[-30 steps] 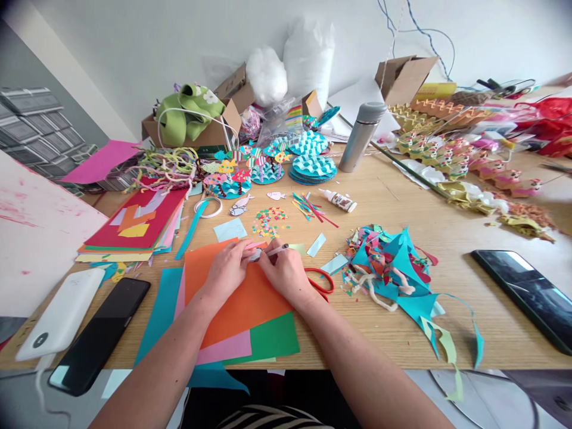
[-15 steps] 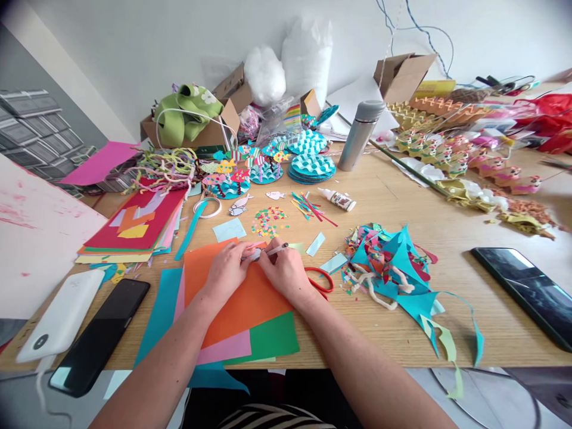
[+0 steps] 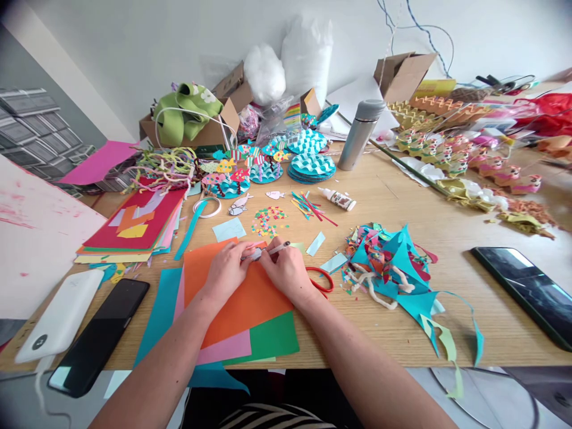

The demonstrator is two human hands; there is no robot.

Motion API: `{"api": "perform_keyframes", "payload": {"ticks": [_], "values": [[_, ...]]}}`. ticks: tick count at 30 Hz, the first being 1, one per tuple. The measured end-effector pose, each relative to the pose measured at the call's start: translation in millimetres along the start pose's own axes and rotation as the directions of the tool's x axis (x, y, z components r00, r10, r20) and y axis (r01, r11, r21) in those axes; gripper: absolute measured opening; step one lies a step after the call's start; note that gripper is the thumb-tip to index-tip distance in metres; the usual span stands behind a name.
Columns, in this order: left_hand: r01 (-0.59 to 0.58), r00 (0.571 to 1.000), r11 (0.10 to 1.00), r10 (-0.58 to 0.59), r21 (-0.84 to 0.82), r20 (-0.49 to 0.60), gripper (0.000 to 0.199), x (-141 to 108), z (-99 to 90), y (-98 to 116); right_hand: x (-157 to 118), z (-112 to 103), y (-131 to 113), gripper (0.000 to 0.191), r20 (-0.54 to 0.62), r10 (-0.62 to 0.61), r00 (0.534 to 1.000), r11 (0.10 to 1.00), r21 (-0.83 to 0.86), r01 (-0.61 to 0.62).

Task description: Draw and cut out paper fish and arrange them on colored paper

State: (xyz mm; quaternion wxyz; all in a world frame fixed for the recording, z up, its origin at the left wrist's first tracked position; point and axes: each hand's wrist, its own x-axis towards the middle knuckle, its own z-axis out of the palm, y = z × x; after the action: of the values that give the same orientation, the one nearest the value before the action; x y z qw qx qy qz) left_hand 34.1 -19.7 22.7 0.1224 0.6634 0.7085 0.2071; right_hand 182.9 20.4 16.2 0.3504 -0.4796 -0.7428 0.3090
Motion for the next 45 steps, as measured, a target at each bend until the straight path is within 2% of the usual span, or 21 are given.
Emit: {"api": "perform_keyframes", "payload": {"ticks": [24,34,45], "values": [[0.008,1.000,0.999,-0.009,0.041,0.009,0.031,-1.2,-0.2,2.0,3.5,-3.9,-1.5,0.013,-0.002,0.067,0.998,0.998,0.024,-0.066],[0.004,1.000,0.998,-0.006,0.064,0.028,0.029,0.6,2.0,-0.4,4.1,-4.4,-0.2,0.014,-0.009,0.056,0.998,0.998,0.034,-0.055],[-0.025,0.997,0.986,0.013,0.162,0.075,0.029,-0.8,1.7,0.6,4.7,-5.5,0.5,0.014,-0.015,0.054,0.998,0.998,0.028,-0.053]]}}
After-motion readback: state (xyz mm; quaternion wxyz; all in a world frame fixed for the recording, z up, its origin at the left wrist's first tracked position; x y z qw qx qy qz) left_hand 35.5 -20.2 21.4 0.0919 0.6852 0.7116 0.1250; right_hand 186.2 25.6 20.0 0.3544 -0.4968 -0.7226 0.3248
